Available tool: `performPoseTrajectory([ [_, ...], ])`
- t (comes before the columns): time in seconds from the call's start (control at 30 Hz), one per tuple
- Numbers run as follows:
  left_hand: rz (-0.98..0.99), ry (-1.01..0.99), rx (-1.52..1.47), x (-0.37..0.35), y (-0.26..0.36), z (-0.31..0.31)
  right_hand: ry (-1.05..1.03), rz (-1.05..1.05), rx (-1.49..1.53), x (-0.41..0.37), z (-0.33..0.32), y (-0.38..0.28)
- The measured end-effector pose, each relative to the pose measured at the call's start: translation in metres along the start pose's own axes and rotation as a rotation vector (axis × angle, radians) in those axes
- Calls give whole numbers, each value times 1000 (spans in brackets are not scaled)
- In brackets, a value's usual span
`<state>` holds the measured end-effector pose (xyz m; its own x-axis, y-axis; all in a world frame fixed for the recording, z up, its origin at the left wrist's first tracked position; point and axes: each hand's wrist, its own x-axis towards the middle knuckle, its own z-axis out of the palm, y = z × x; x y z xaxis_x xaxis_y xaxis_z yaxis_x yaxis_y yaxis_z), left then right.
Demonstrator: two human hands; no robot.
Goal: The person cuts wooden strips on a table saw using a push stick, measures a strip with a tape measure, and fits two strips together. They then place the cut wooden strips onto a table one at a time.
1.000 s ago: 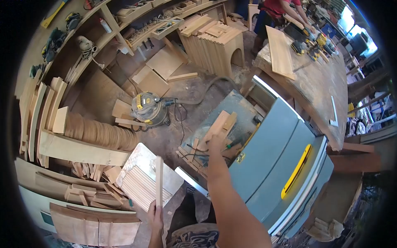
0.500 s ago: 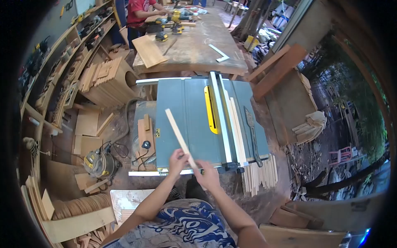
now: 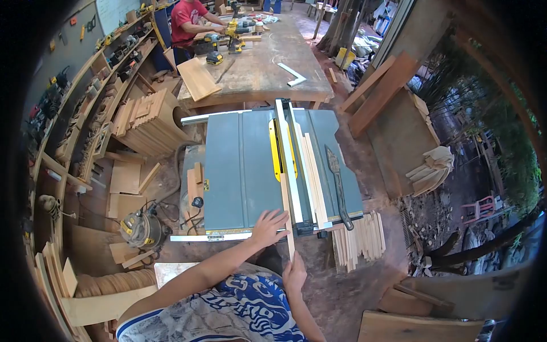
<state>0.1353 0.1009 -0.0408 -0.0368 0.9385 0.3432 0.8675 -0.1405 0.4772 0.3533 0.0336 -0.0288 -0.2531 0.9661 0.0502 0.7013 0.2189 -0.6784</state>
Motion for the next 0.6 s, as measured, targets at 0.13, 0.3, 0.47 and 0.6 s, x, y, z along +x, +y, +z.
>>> performPoseTrajectory([
  [0.13, 32, -67, 112, 19, 2, -10, 103, -46, -10, 25, -1, -4],
  [0.3, 6, -159, 172, 40, -6, -19, 84, 66, 112, 48, 0, -9],
  [0.47, 11, -151, 251, 61, -30, -14, 361, -112, 10, 119, -33, 46],
  [0.6, 5, -190, 279, 78, -42, -17, 326, -263, -512, 209, -81, 92],
])
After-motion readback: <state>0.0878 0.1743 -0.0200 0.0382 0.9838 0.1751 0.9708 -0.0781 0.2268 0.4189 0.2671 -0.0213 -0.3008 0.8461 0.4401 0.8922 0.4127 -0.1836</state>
